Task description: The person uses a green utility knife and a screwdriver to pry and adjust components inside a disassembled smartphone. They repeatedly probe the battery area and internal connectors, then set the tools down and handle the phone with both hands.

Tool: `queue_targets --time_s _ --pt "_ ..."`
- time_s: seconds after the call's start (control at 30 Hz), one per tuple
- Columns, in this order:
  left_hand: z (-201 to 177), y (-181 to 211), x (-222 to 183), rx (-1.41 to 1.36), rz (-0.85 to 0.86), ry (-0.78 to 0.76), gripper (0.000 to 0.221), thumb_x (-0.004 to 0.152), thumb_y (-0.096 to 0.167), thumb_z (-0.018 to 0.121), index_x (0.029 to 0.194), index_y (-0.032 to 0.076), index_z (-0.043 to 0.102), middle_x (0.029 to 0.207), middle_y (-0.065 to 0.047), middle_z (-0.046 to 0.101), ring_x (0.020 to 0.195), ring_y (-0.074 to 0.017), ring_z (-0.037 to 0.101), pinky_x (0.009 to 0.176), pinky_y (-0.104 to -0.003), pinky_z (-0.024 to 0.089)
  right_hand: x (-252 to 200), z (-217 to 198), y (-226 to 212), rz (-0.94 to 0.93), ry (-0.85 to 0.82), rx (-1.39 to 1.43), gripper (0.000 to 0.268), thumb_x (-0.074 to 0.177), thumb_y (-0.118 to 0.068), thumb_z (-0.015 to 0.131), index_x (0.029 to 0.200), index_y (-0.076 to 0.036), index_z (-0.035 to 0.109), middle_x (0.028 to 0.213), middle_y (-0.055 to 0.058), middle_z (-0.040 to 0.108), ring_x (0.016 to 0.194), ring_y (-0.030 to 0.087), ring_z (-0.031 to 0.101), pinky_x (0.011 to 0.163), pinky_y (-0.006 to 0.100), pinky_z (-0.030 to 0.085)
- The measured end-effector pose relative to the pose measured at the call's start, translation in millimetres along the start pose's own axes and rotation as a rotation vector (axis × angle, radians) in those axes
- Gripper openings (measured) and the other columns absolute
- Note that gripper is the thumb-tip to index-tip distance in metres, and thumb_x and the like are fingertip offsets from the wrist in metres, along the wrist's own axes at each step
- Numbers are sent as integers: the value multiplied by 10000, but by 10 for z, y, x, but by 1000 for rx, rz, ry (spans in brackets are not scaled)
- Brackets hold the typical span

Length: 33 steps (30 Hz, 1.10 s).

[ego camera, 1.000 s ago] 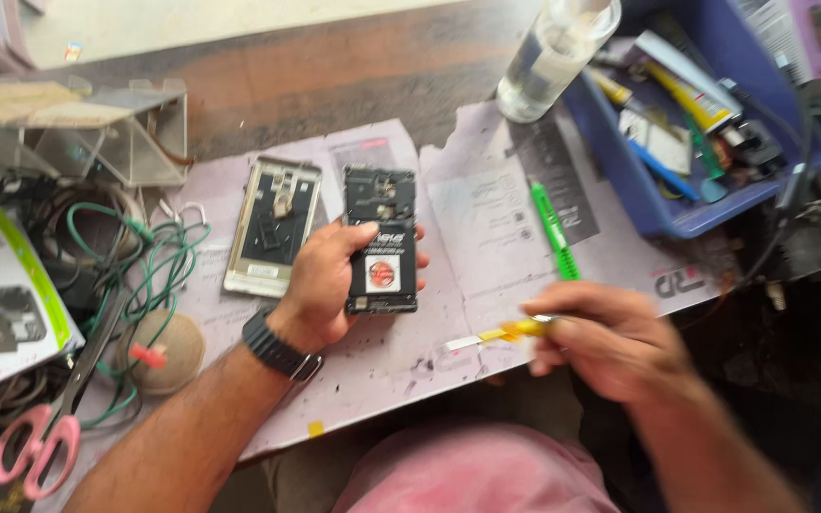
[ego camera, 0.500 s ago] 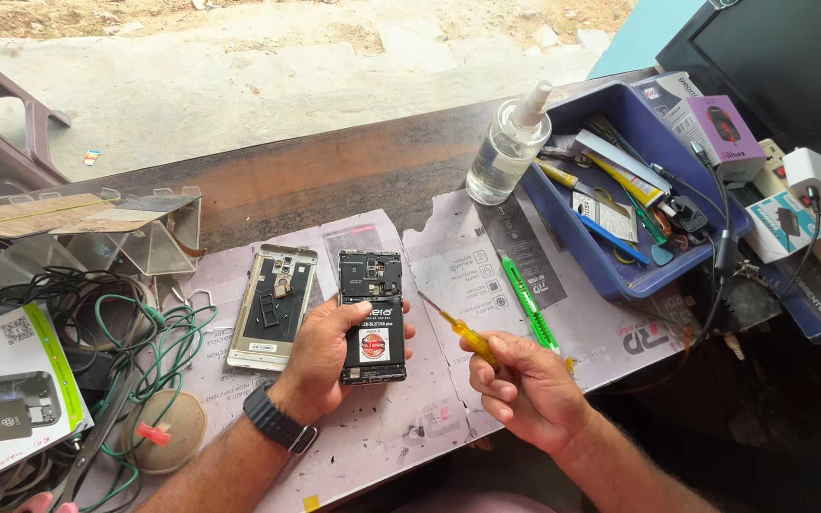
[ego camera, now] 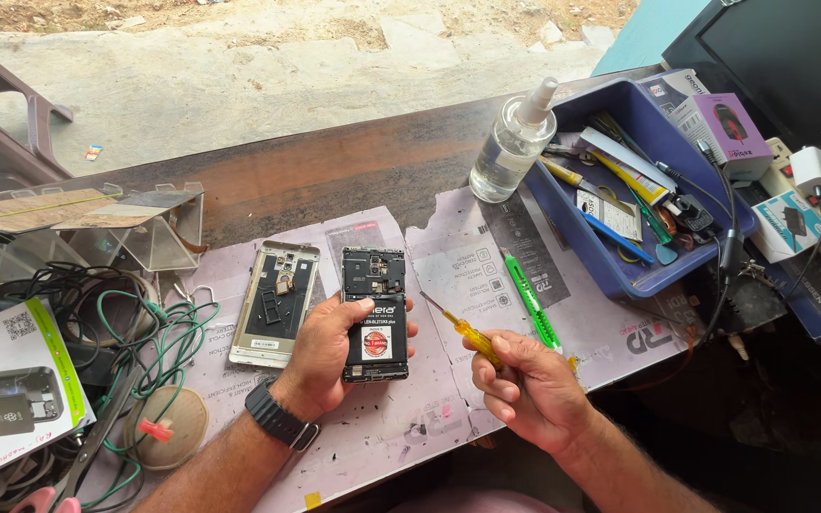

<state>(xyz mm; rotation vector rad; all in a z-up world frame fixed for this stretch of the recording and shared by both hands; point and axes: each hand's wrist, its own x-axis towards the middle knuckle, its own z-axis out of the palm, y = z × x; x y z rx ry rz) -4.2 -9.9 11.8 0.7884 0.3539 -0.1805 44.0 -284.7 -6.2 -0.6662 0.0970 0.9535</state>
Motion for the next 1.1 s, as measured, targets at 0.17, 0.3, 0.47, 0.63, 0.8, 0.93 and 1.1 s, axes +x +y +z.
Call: queue_targets --time_s 0.17,0.3,0.47,0.63,0.8,0.93,1.1 --pt "-10 0 11 26 14 -29 400 990 160 411 1266 -90 556 1114 -256 714 844 -303 752 667 -409 666 21 -18 64 -192 86 -125 325 973 -64 605 1265 76 629 961 185 689 643 120 615 578 310 581" --pt "-6 6 12 22 -2 -17 398 987 165 405 1264 -80 554 1105 -248 713 841 -292 759 681 -415 666 22 -59 129 -287 114 -155 335 939 -3 652 1269 45 675 1031 217 711 706 151 656 653 368 601" --pt "25 21 7 23 -16 31 393 970 158 396 1242 -74 559 1068 -212 742 829 -265 772 693 -421 663 17 -71 238 -699 58 -443 330 938 61 670 1268 58 681 1106 239 723 787 218 717 738 421 642" --pt "10 38 -8 72 -25 -21 438 996 187 384 1233 -101 612 959 -254 752 798 -273 765 681 -376 654 -49 -45 254 -1001 62 -876 317 932 59 697 1246 15 686 1217 183 704 869 199 750 798 365 679" --pt "21 29 5 81 -30 15 423 992 180 384 1232 -89 604 1015 -241 747 828 -281 766 696 -397 651 -73 -25 230 -996 103 -950 305 924 59 709 1227 17 704 1199 180 724 855 197 767 771 309 666" --pt "33 31 4 71 -23 5 421 997 180 384 1246 -90 589 1073 -239 735 863 -291 761 725 -411 656 -68 -18 214 -988 120 -929 317 916 62 713 1229 19 700 1188 181 725 862 197 764 774 312 669" --pt "30 19 21 53 -41 48 407 982 171 379 1247 -66 575 1105 -223 734 891 -296 759 738 -420 655 -65 23 202 -971 159 -909 315 911 62 705 1221 9 699 1116 162 739 843 192 766 757 309 664"
